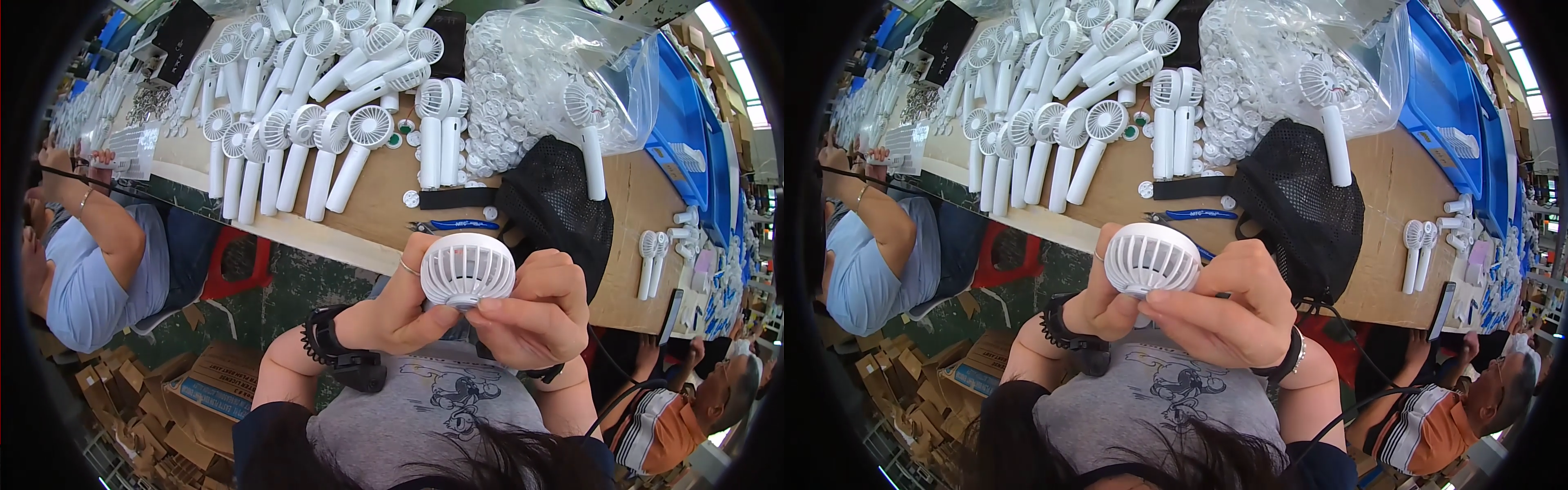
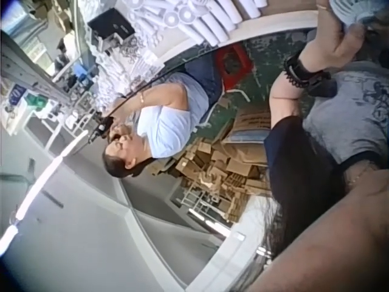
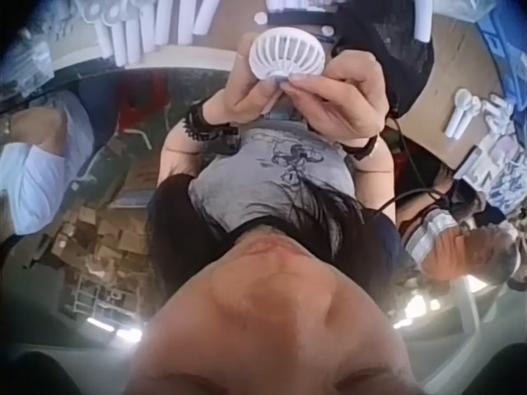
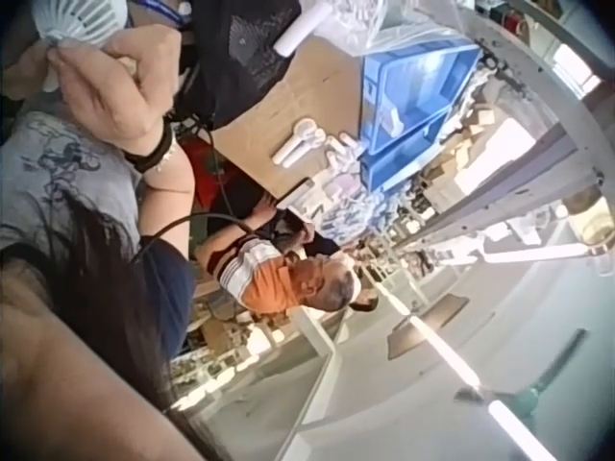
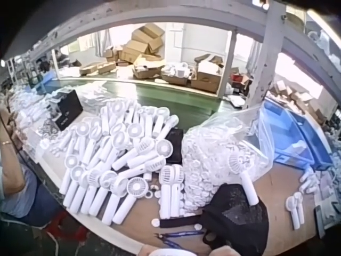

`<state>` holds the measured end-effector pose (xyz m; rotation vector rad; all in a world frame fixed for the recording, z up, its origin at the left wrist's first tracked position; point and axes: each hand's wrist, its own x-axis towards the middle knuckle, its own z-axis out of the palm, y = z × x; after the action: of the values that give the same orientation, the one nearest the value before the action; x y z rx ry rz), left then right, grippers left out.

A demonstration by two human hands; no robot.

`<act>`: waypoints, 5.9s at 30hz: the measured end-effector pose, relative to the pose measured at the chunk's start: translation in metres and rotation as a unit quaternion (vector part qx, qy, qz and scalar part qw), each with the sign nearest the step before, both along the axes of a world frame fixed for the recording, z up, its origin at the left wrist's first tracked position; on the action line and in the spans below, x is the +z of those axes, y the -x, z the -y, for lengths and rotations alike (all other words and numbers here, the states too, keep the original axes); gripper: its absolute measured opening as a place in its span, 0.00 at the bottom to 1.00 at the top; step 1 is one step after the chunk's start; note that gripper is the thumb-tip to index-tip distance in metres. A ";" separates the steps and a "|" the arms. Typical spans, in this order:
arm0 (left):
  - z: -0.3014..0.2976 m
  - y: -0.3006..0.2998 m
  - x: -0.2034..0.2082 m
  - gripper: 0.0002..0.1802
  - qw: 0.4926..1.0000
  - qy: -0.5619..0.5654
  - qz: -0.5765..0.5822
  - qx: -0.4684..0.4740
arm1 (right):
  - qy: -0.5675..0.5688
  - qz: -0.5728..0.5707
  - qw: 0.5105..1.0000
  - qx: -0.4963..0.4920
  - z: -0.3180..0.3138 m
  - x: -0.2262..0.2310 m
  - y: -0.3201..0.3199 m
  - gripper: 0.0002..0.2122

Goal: The person assembles a handheld fan by inserting a small circuit board into the fan head, trimming wires with pliers, and snapping a plastic cover into place. After completing the assembly, they set the fan down and pick up another to repeat the process.

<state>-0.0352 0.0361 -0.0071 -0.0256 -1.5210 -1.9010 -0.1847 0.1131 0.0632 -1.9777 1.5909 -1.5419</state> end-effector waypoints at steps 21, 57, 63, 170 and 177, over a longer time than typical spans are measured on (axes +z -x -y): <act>0.001 0.001 0.001 0.29 1.000 -0.003 0.016 0.019 | -0.145 0.321 0.933 0.072 0.009 -0.003 -0.006 0.22; 0.017 0.007 0.010 0.19 0.983 -0.063 0.174 -0.009 | -0.231 0.330 0.906 0.127 0.018 -0.015 0.008 0.23; 0.015 0.007 0.006 0.22 0.977 -0.087 0.194 -0.006 | -0.233 0.297 0.919 0.115 0.017 -0.024 0.010 0.23; 0.024 -0.015 0.041 0.26 0.927 -0.022 0.374 -0.027 | -0.037 -0.119 0.992 0.017 0.009 -0.037 0.018 0.16; 0.024 -0.015 0.039 0.26 0.912 -0.034 0.408 -0.038 | -0.079 -0.119 0.989 0.034 0.010 -0.038 0.017 0.15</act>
<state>-0.0204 0.0117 0.0321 0.8520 -1.9801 -2.1482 -0.2019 0.1028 0.0257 -2.1662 1.6542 -1.1508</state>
